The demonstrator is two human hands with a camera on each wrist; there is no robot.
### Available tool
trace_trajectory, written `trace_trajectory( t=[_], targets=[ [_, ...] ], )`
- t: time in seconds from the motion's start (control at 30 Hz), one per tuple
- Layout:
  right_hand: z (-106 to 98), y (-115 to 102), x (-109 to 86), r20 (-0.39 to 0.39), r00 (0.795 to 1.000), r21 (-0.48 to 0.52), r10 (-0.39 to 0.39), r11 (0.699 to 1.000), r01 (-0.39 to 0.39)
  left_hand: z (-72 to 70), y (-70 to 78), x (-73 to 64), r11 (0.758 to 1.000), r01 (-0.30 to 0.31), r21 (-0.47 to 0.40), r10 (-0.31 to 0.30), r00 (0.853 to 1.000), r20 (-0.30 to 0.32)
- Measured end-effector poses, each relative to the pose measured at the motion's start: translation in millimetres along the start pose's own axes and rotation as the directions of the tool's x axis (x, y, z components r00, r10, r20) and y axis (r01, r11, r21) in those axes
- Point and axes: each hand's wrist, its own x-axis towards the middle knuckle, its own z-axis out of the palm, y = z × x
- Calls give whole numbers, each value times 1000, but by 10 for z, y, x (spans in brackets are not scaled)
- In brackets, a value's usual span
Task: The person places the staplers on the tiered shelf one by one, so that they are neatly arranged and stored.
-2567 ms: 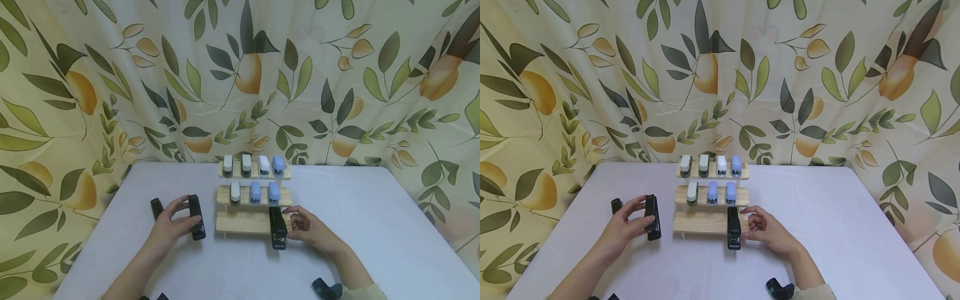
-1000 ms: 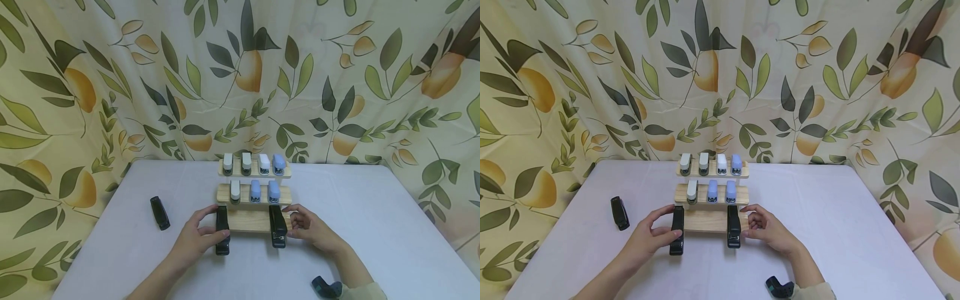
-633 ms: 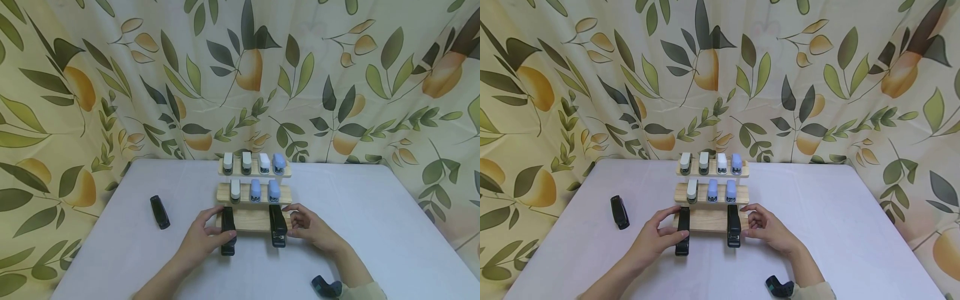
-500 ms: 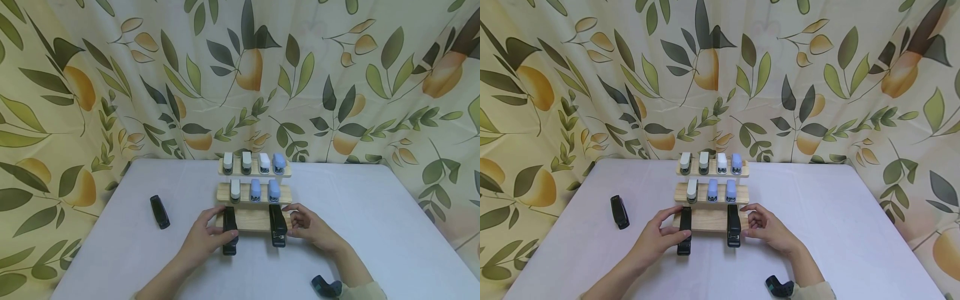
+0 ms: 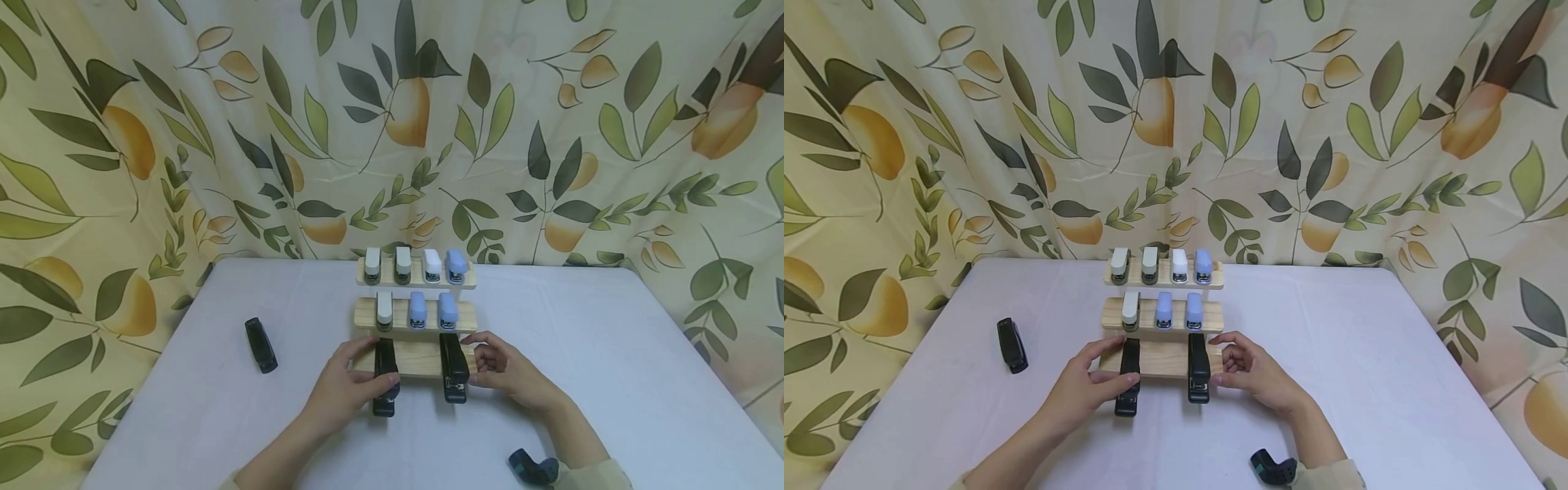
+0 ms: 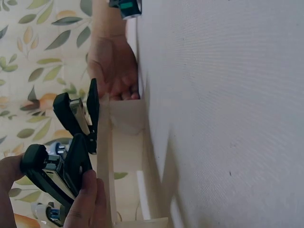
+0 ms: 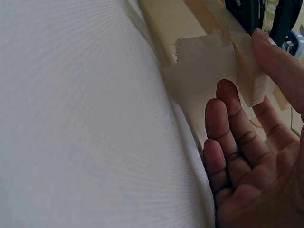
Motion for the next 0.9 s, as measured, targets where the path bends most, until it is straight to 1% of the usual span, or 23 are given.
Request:
trace_trajectory(
  t=[0.4,0.63,0.83,0.9],
  targets=[
    [0,-2,0,-10,1000,-1,8,1000,-8,105,-8,45,1000,-15,6,15,1000,12],
    [0,-2,1,-8,1000,2,14,1000,-14,166,7,73,1000,-21,-22,22,999,38],
    [2,-3,0,-15,1000,-6,5,1000,-5,214,27,98,999,-27,-21,28,999,34],
    [2,-2,-2,-17,1000,-6,7,1000,-7,228,32,108,1000,-25,-8,25,999,30]
  ],
)
